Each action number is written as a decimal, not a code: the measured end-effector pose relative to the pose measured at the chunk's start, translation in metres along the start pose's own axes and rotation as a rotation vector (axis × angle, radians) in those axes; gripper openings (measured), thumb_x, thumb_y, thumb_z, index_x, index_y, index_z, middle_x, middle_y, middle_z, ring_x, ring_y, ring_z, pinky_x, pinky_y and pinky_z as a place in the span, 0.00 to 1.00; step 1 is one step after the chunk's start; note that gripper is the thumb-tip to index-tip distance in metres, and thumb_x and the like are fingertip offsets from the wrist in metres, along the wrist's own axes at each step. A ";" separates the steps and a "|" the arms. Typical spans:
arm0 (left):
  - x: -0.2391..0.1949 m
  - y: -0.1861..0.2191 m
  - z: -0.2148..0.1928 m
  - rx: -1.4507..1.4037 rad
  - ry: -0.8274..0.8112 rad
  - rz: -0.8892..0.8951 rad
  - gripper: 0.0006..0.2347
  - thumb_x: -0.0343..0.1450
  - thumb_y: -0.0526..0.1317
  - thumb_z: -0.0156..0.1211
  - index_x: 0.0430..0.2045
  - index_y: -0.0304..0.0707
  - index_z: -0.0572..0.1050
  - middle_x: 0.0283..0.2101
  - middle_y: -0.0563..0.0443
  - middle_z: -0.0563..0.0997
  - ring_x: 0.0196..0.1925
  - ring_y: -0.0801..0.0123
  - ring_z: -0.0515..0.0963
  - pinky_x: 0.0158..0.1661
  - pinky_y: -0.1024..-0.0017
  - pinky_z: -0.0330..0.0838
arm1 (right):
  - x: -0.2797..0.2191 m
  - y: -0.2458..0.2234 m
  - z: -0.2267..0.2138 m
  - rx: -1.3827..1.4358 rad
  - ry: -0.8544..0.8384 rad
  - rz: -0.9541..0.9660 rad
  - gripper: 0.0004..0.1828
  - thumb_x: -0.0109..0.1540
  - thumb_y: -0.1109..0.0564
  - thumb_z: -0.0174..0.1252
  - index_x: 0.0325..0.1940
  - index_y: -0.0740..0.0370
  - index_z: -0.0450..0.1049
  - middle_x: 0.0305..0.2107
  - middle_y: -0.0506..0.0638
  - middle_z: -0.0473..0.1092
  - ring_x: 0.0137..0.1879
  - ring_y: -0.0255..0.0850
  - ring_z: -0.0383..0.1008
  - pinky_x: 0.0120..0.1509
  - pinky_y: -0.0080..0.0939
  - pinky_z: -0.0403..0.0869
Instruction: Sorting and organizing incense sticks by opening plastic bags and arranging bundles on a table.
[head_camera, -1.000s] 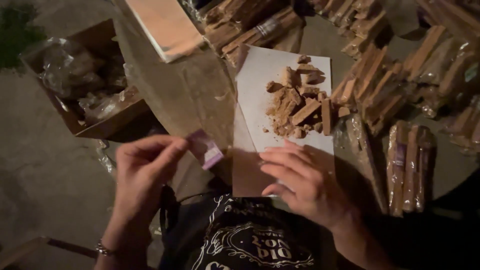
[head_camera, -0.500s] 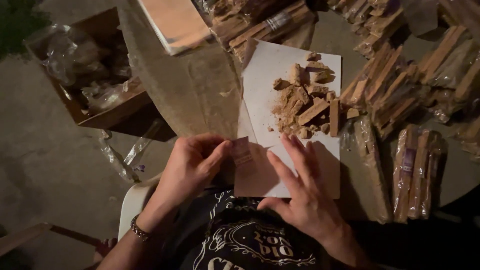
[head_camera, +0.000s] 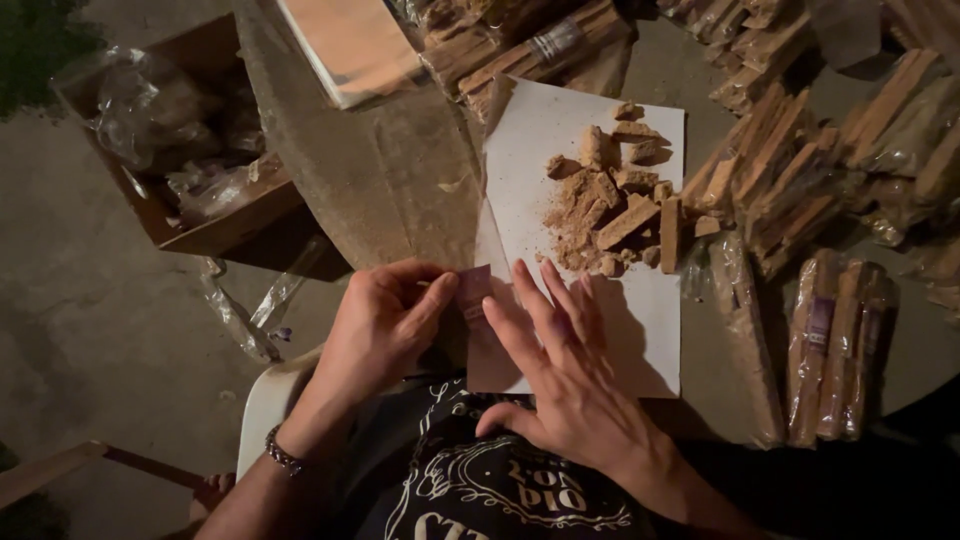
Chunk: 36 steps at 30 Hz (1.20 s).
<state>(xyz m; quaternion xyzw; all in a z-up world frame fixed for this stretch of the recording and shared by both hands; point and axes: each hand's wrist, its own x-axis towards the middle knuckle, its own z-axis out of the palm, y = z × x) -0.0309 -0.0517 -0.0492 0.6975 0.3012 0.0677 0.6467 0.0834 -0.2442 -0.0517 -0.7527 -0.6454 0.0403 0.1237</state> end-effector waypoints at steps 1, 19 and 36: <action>0.000 -0.002 0.000 -0.036 -0.008 0.004 0.11 0.76 0.40 0.56 0.27 0.34 0.81 0.13 0.59 0.69 0.15 0.81 0.59 0.16 0.77 0.50 | 0.001 0.000 0.000 -0.002 -0.003 0.003 0.56 0.59 0.18 0.42 0.80 0.56 0.48 0.77 0.64 0.40 0.83 0.61 0.37 0.82 0.69 0.43; -0.003 0.024 0.002 0.368 0.324 0.089 0.14 0.68 0.44 0.64 0.48 0.48 0.81 0.39 0.59 0.80 0.46 0.75 0.65 0.48 0.66 0.56 | 0.006 -0.001 0.000 -0.113 -0.038 0.017 0.40 0.59 0.18 0.40 0.55 0.53 0.62 0.77 0.63 0.41 0.82 0.58 0.35 0.81 0.69 0.39; 0.007 -0.050 -0.018 0.956 -0.283 0.969 0.44 0.72 0.71 0.19 0.73 0.31 0.35 0.76 0.32 0.55 0.79 0.52 0.59 0.77 0.49 0.40 | 0.003 -0.006 0.000 -0.063 -0.034 0.026 0.52 0.56 0.32 0.66 0.77 0.55 0.58 0.77 0.60 0.39 0.82 0.59 0.32 0.80 0.74 0.34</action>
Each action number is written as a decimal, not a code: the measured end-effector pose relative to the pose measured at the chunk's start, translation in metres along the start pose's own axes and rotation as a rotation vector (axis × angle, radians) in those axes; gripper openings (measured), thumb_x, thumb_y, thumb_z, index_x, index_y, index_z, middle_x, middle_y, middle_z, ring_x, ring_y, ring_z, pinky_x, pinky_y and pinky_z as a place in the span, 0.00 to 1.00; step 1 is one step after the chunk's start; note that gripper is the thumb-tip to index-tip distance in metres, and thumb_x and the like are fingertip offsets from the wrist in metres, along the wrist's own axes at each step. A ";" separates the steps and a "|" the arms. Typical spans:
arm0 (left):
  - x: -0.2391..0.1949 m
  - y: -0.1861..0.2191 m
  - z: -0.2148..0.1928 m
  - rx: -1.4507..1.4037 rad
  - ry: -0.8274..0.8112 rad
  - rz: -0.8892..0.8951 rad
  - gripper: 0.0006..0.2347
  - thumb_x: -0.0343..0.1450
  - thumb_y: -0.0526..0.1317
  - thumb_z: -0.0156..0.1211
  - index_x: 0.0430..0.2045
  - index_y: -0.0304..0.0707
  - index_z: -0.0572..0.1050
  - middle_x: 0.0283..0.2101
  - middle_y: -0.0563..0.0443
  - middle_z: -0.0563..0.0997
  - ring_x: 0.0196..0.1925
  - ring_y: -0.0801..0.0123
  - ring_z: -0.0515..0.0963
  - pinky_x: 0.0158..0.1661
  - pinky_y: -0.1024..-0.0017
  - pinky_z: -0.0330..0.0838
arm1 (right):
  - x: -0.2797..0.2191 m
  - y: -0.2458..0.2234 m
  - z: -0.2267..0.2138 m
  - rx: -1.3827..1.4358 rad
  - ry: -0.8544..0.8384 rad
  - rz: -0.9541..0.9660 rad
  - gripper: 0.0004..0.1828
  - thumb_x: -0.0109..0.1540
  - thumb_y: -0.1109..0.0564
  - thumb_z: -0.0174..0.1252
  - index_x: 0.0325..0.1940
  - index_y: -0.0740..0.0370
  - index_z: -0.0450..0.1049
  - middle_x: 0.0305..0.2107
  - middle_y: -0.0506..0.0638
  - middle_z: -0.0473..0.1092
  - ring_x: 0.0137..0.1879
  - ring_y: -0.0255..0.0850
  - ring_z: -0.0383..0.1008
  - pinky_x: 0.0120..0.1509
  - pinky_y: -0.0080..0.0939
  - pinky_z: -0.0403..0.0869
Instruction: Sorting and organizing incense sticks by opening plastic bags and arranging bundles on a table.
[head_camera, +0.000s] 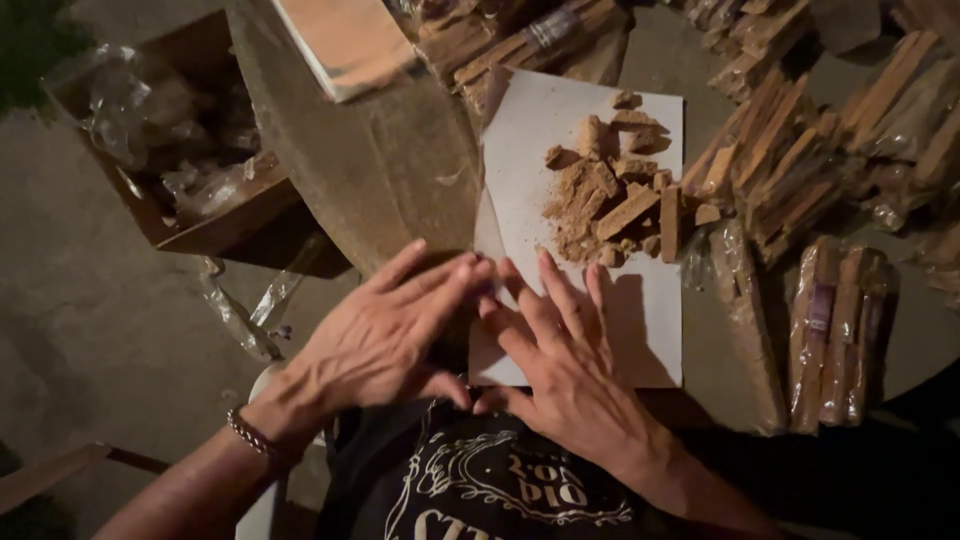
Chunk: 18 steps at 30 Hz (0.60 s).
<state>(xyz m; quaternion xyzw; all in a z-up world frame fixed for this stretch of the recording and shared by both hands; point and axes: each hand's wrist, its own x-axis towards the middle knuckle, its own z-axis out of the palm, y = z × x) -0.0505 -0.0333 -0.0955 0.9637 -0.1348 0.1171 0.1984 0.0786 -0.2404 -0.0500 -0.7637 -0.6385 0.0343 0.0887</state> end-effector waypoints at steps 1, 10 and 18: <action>0.000 -0.003 -0.001 0.017 0.033 -0.015 0.44 0.72 0.71 0.22 0.73 0.28 0.35 0.75 0.31 0.57 0.78 0.48 0.60 0.77 0.49 0.41 | 0.001 0.001 0.001 -0.028 0.018 -0.031 0.45 0.58 0.27 0.57 0.70 0.58 0.64 0.71 0.62 0.50 0.81 0.61 0.38 0.79 0.76 0.38; -0.002 -0.009 0.005 0.110 0.151 0.006 0.46 0.74 0.66 0.48 0.72 0.21 0.38 0.75 0.38 0.62 0.77 0.47 0.64 0.76 0.46 0.48 | 0.000 -0.003 -0.011 -0.096 0.012 -0.156 0.39 0.58 0.29 0.62 0.55 0.64 0.72 0.54 0.57 0.71 0.70 0.55 0.63 0.79 0.73 0.48; 0.001 0.000 0.003 0.261 0.064 -0.085 0.39 0.72 0.72 0.35 0.72 0.43 0.59 0.75 0.46 0.61 0.78 0.50 0.55 0.73 0.41 0.41 | -0.010 -0.011 -0.004 -0.240 0.045 -0.094 0.51 0.53 0.21 0.62 0.67 0.58 0.68 0.65 0.55 0.67 0.70 0.49 0.63 0.80 0.66 0.50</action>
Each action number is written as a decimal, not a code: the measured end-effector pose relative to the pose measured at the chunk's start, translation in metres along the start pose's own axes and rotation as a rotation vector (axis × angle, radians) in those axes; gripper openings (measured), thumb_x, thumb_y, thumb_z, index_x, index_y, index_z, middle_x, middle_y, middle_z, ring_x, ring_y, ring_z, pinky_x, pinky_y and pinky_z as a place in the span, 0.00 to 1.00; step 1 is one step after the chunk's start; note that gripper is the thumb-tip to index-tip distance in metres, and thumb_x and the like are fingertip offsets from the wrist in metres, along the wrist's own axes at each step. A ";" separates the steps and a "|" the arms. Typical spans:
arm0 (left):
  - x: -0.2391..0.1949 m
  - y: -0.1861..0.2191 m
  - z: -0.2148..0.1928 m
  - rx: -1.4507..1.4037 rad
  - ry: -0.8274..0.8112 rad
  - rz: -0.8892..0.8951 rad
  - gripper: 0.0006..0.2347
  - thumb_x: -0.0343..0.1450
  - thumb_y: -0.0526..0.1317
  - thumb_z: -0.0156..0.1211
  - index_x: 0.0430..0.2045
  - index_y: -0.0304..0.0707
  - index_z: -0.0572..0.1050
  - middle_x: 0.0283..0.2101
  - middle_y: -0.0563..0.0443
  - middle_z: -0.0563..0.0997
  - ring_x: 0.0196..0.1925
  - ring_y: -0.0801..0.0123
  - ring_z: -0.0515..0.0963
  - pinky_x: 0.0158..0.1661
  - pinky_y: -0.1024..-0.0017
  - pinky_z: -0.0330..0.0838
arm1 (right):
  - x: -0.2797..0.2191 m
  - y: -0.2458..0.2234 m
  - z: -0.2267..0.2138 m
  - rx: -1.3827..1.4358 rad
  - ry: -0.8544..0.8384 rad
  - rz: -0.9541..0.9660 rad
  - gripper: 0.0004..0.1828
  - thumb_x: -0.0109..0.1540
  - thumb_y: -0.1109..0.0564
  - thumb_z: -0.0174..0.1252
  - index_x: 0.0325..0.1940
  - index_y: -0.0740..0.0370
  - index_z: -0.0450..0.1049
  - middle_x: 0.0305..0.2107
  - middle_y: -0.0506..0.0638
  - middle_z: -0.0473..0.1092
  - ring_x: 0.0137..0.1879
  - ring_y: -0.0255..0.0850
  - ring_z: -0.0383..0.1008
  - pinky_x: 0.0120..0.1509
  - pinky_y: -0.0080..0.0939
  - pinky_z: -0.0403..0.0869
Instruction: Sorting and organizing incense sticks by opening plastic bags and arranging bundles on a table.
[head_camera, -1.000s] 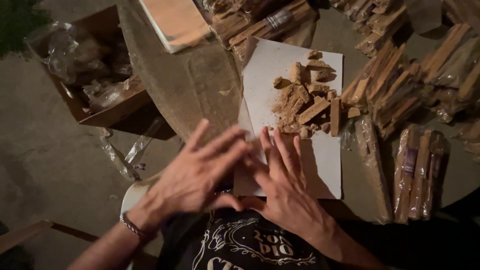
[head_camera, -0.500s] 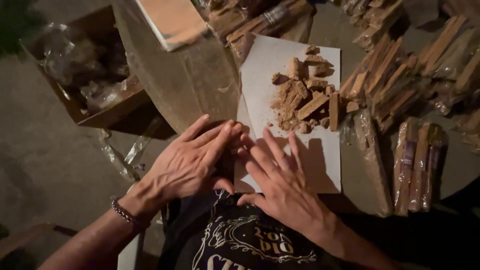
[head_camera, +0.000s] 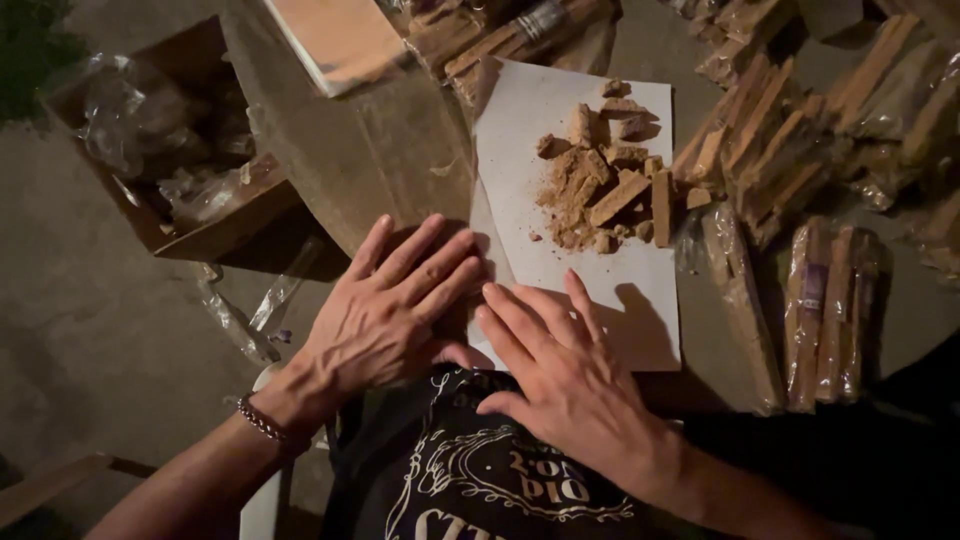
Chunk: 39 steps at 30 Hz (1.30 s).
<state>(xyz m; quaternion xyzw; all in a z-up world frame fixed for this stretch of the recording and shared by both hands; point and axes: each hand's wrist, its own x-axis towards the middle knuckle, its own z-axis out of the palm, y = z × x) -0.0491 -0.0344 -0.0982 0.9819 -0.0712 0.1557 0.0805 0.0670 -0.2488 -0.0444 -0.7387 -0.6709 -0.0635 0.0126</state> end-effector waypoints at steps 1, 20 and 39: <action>0.002 0.000 -0.003 -0.011 -0.021 -0.025 0.40 0.72 0.72 0.31 0.72 0.44 0.58 0.75 0.46 0.60 0.78 0.48 0.54 0.72 0.38 0.40 | -0.001 -0.002 0.000 0.012 -0.014 0.011 0.52 0.54 0.21 0.60 0.68 0.59 0.66 0.67 0.56 0.65 0.71 0.49 0.62 0.81 0.65 0.49; 0.030 0.013 -0.028 -0.352 0.589 -0.018 0.05 0.75 0.34 0.59 0.40 0.42 0.81 0.46 0.50 0.87 0.50 0.64 0.86 0.64 0.52 0.71 | -0.030 0.030 0.007 2.484 0.024 0.218 0.34 0.72 0.40 0.50 0.74 0.66 0.56 0.62 0.71 0.66 0.65 0.62 0.71 0.73 0.60 0.70; 0.043 0.073 -0.047 -0.856 0.675 -0.054 0.21 0.74 0.52 0.57 0.49 0.30 0.70 0.50 0.39 0.78 0.53 0.55 0.80 0.56 0.58 0.80 | 0.018 0.075 -0.059 1.631 0.459 0.265 0.07 0.68 0.65 0.56 0.44 0.60 0.79 0.41 0.56 0.79 0.48 0.47 0.83 0.58 0.42 0.88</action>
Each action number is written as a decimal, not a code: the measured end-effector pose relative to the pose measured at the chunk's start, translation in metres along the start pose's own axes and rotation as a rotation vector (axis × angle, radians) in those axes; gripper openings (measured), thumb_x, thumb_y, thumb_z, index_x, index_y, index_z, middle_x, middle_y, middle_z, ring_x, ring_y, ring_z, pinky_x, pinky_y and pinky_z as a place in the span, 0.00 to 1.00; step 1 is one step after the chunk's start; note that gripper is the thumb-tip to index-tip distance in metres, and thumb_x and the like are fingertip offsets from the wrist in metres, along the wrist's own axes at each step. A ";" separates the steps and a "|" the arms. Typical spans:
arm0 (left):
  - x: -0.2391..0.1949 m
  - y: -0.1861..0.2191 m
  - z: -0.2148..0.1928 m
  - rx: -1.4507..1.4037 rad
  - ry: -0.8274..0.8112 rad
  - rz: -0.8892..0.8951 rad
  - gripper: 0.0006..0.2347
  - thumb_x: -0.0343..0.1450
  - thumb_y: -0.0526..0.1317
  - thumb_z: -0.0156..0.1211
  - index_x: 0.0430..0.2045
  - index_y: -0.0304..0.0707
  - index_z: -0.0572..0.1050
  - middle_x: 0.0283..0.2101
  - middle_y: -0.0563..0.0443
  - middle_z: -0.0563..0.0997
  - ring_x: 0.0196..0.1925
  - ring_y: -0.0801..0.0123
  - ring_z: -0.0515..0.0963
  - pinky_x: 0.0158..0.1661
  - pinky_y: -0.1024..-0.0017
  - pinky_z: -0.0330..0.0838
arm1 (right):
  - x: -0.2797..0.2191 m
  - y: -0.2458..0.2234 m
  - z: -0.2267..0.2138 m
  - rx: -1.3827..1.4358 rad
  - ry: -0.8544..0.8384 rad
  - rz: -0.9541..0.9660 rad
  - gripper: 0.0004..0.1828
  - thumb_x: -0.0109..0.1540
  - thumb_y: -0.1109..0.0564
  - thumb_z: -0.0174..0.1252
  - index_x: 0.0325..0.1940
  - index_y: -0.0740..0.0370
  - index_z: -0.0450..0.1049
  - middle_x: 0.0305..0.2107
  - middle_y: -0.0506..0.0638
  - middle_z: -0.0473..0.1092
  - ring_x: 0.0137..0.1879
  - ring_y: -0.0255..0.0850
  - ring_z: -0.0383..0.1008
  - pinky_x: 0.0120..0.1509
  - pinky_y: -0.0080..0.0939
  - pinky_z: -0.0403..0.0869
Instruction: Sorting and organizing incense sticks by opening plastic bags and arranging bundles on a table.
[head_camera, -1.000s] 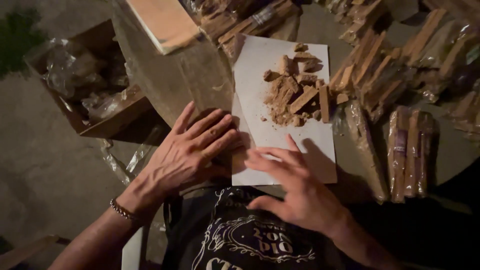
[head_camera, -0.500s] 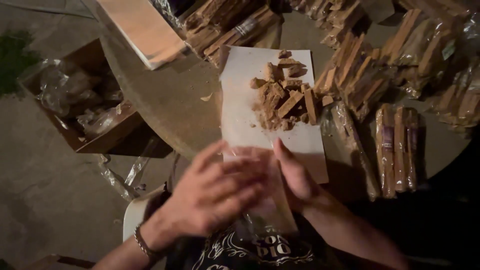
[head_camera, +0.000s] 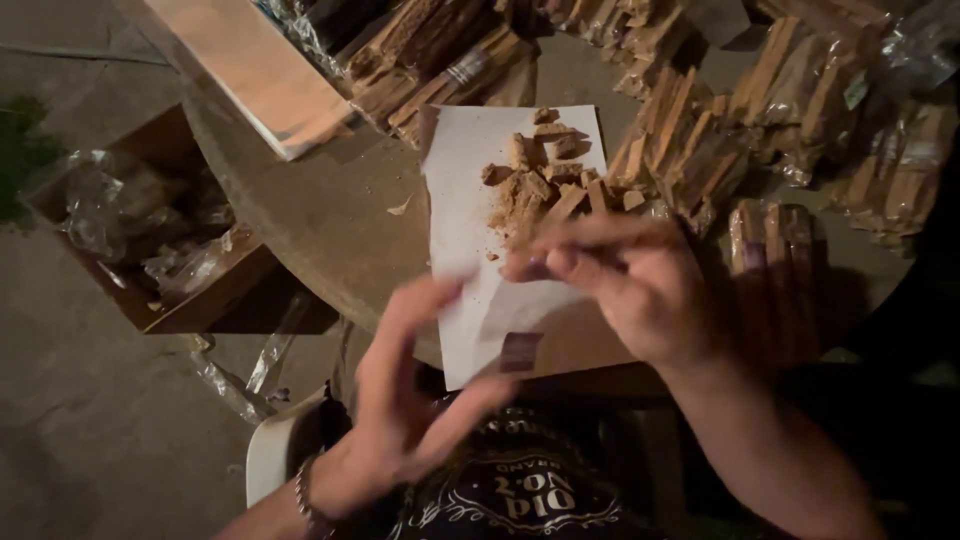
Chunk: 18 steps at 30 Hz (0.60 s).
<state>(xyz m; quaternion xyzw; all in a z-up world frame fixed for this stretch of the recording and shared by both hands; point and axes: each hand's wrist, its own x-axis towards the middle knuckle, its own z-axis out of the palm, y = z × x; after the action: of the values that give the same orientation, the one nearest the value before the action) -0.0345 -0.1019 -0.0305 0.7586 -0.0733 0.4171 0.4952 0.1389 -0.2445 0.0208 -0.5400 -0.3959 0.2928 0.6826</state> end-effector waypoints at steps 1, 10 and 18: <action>0.013 0.001 0.006 -0.107 -0.085 -0.152 0.25 0.73 0.50 0.60 0.58 0.32 0.62 0.58 0.37 0.74 0.59 0.52 0.79 0.61 0.55 0.79 | -0.006 0.000 0.000 -0.156 -0.052 -0.103 0.07 0.70 0.62 0.56 0.49 0.56 0.79 0.45 0.51 0.79 0.48 0.39 0.85 0.56 0.36 0.88; 0.020 -0.008 0.038 -0.125 -0.397 -0.358 0.10 0.68 0.35 0.69 0.40 0.38 0.77 0.33 0.54 0.86 0.29 0.74 0.85 0.30 0.76 0.77 | -0.031 -0.058 -0.044 -0.836 0.132 -0.332 0.04 0.62 0.71 0.66 0.36 0.71 0.77 0.25 0.58 0.77 0.27 0.39 0.82 0.31 0.26 0.83; 0.032 0.001 0.032 0.004 -0.484 -0.351 0.11 0.67 0.40 0.66 0.40 0.40 0.77 0.25 0.54 0.85 0.18 0.69 0.81 0.21 0.72 0.71 | -0.038 -0.053 -0.064 -1.228 0.029 -0.201 0.04 0.67 0.70 0.60 0.41 0.67 0.78 0.18 0.48 0.72 0.13 0.27 0.62 0.10 0.24 0.63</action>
<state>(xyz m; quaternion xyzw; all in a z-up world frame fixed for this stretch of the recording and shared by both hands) 0.0032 -0.1184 -0.0129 0.8381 -0.0560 0.1322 0.5262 0.1732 -0.3210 0.0566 -0.7981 -0.5317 -0.0615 0.2768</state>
